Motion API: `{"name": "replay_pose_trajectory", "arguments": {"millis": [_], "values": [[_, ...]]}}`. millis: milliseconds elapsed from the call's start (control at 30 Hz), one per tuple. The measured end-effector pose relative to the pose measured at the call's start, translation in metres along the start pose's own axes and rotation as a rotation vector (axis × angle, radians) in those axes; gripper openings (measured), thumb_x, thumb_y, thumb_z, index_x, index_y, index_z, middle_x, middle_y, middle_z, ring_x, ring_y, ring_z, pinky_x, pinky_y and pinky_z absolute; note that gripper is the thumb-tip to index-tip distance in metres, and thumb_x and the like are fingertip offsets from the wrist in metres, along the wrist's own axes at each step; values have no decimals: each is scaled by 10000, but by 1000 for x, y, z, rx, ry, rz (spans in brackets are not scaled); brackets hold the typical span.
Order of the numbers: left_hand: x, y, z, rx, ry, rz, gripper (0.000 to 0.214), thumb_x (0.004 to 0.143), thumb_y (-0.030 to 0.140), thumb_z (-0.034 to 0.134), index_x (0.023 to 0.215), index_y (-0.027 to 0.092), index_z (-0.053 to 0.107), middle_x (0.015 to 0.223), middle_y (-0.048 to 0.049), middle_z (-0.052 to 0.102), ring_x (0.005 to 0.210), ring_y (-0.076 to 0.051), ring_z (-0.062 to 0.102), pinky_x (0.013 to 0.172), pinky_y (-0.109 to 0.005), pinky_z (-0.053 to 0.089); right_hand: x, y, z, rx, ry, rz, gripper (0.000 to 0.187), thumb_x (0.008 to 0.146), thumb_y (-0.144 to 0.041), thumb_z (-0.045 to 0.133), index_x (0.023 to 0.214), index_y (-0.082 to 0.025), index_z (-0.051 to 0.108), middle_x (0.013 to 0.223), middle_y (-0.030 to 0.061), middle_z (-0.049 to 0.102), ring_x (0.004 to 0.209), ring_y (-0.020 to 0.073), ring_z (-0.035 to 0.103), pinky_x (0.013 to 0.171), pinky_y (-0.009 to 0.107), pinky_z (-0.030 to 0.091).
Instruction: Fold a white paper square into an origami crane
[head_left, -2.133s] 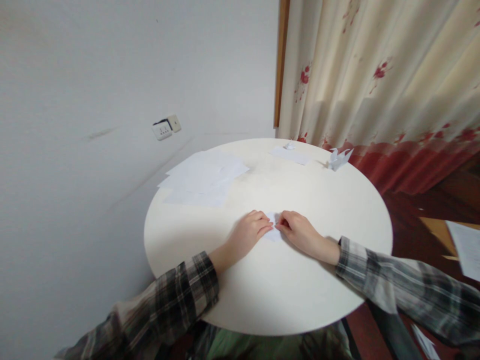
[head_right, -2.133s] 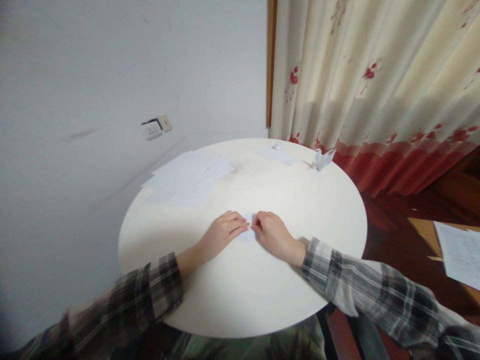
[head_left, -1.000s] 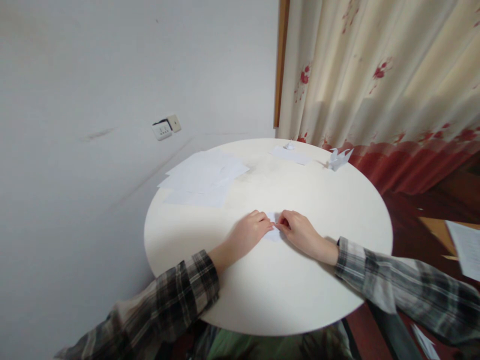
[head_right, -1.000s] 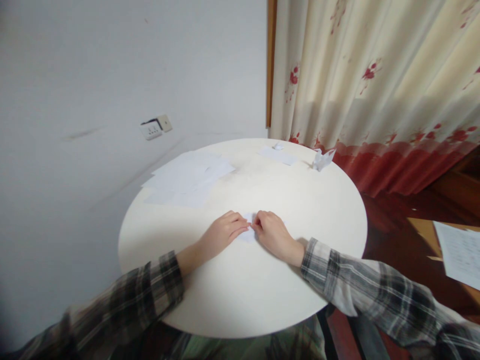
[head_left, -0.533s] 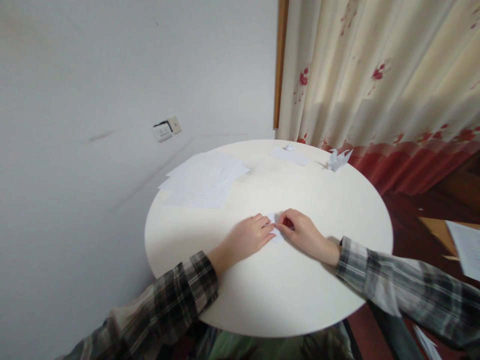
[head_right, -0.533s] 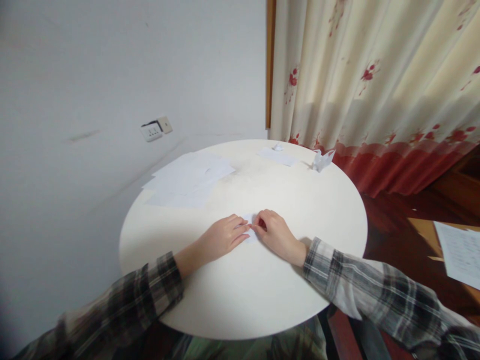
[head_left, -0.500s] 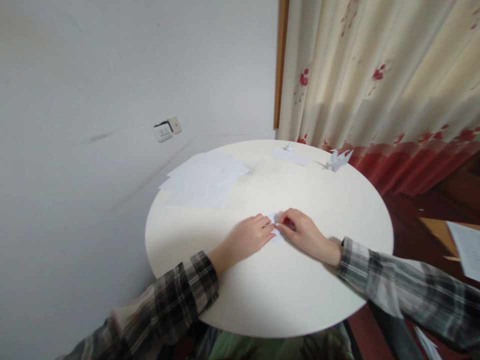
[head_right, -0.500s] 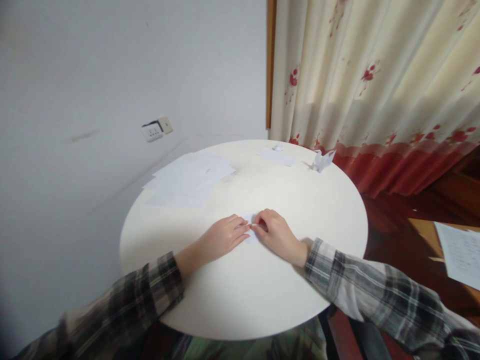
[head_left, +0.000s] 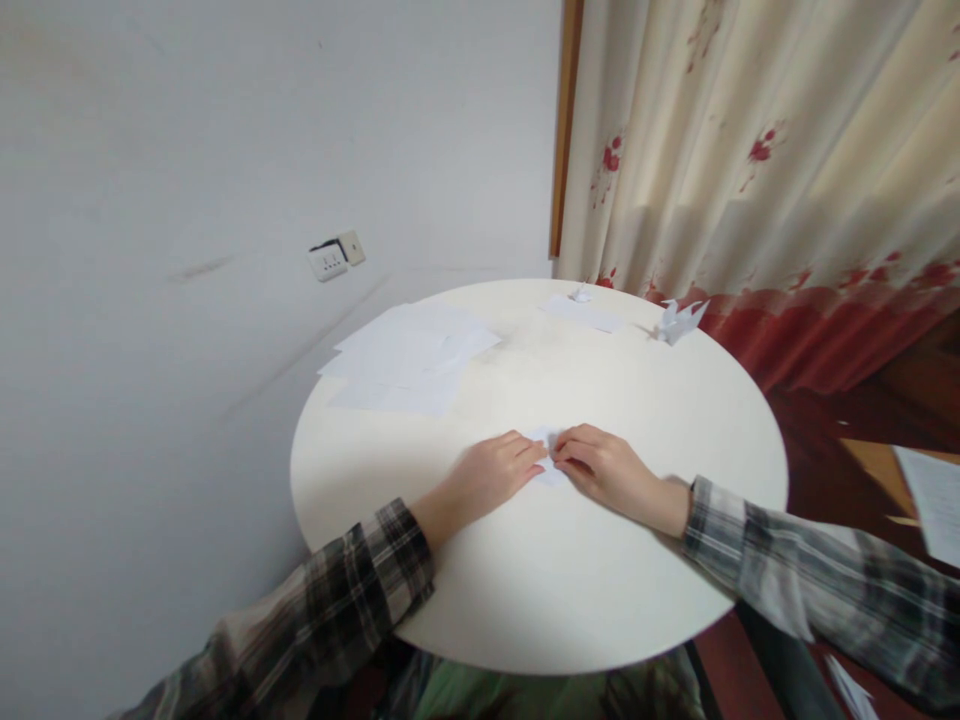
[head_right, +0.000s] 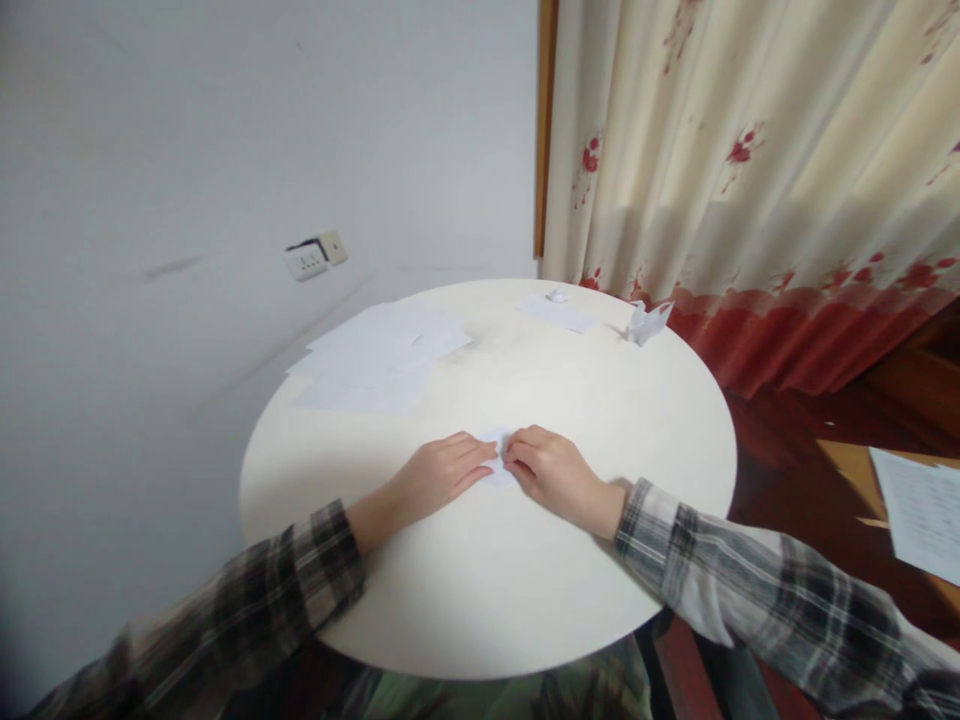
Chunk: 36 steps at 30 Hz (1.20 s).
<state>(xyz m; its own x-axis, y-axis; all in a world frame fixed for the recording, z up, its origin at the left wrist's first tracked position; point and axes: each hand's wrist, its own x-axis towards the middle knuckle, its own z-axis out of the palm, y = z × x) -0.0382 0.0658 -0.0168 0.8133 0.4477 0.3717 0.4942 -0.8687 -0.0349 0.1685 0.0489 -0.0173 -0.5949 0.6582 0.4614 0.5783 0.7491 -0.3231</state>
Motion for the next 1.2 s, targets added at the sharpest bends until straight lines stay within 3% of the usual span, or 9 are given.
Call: {"name": "replay_pose_trajectory", "arguments": {"millis": [300,567,933,1067,1200], "values": [[-2,-4,5,36,-9,26,202,912,226,419,890,135,598,990,-69,638,935,-182,569,813,-314,500,0,-1,-1,-83,-10,-60,166,879,-182,441,847,-155,601,839,83,625,822,170,559,729,296,475],[0,0,0,36,-23,3,188,907,209,427,903,133,599,998,-69,634,940,-185,563,816,-317,499,-1,-3,-3,-226,-42,-105,217,895,-187,413,910,-148,625,795,86,628,749,175,556,679,306,456],[-3,-2,5,27,-19,-9,179,911,202,418,917,148,588,1015,-56,615,960,-178,550,825,-308,489,-3,-2,-1,-231,-21,-118,175,862,-171,470,894,-162,642,883,81,649,785,176,580,690,306,483],[-1,0,4,7,-27,-22,191,917,204,405,931,150,588,975,-50,621,946,-173,552,819,-307,490,-2,-1,-1,-231,10,-178,187,872,-152,441,930,-151,619,1011,101,636,900,190,583,768,344,491],[0,0,4,11,-19,-23,187,913,209,415,919,144,591,983,-61,625,960,-178,555,822,-314,492,-1,1,-1,-193,-57,-228,213,881,-119,396,988,-141,579,944,108,651,932,189,585,809,354,486]]}}
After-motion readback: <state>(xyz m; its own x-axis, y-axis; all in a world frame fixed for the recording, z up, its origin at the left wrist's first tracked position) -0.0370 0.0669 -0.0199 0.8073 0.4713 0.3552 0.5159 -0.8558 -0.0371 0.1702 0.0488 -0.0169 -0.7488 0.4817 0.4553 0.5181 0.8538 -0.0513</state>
